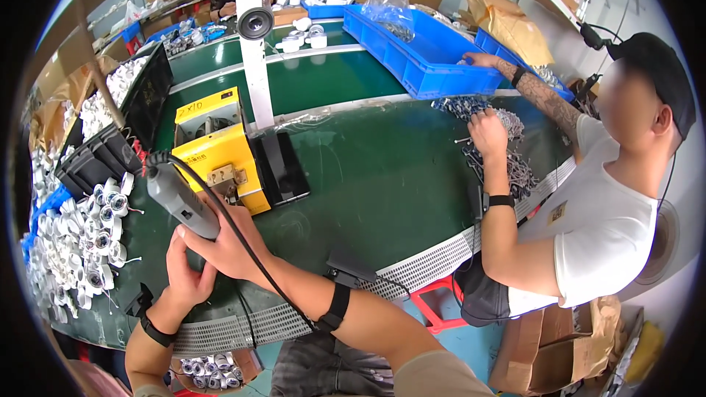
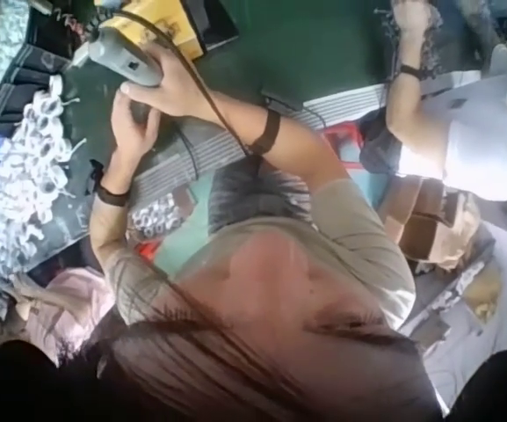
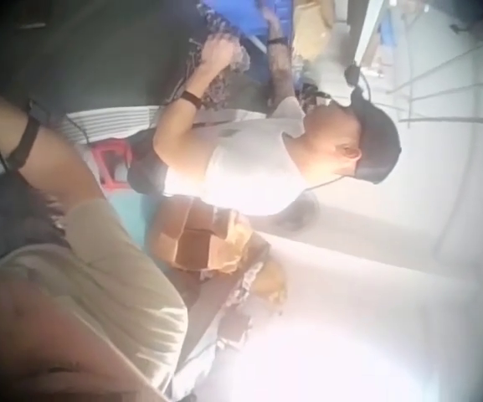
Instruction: Assembling light socket components at a factory workbench using a power screwdriver.
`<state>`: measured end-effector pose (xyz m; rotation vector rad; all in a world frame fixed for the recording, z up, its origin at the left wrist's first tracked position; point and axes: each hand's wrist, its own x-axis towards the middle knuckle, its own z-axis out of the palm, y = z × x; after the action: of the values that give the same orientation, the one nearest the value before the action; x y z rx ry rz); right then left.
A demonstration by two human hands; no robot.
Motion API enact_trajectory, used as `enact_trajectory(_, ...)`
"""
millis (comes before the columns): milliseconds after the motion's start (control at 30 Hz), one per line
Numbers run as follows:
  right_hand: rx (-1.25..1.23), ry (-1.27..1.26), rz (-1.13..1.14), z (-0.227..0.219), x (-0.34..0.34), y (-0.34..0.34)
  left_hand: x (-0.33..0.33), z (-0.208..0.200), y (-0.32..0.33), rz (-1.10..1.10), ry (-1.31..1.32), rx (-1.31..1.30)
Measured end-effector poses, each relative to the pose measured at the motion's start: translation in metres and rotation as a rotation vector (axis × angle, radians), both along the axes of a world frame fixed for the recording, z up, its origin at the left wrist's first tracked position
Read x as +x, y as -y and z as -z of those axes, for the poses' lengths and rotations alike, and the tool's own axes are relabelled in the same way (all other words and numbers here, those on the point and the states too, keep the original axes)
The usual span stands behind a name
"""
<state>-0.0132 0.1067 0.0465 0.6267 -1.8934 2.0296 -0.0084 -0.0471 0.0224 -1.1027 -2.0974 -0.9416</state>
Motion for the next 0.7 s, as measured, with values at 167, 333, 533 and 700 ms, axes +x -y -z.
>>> enact_trajectory(167, 0.058, 0.051, 0.011, -0.005, 0.006, -0.004, 0.003, -0.003, -0.002, -0.013, 0.023, -0.011)
enact_trajectory(333, 0.051, 0.033, -0.001, -0.007, 0.007, 0.000, 0.004, 0.001, 0.011, -0.006, 0.108, -0.114)
enact_trajectory(533, 0.116, 0.091, 0.012, -0.005, 0.003, -0.006, 0.002, -0.008, -0.006, -0.014, 0.118, -0.017)
enact_trajectory(700, 0.072, 0.036, -0.003, -0.008, 0.007, -0.004, 0.001, 0.000, 0.006, -0.022, 0.147, -0.025)
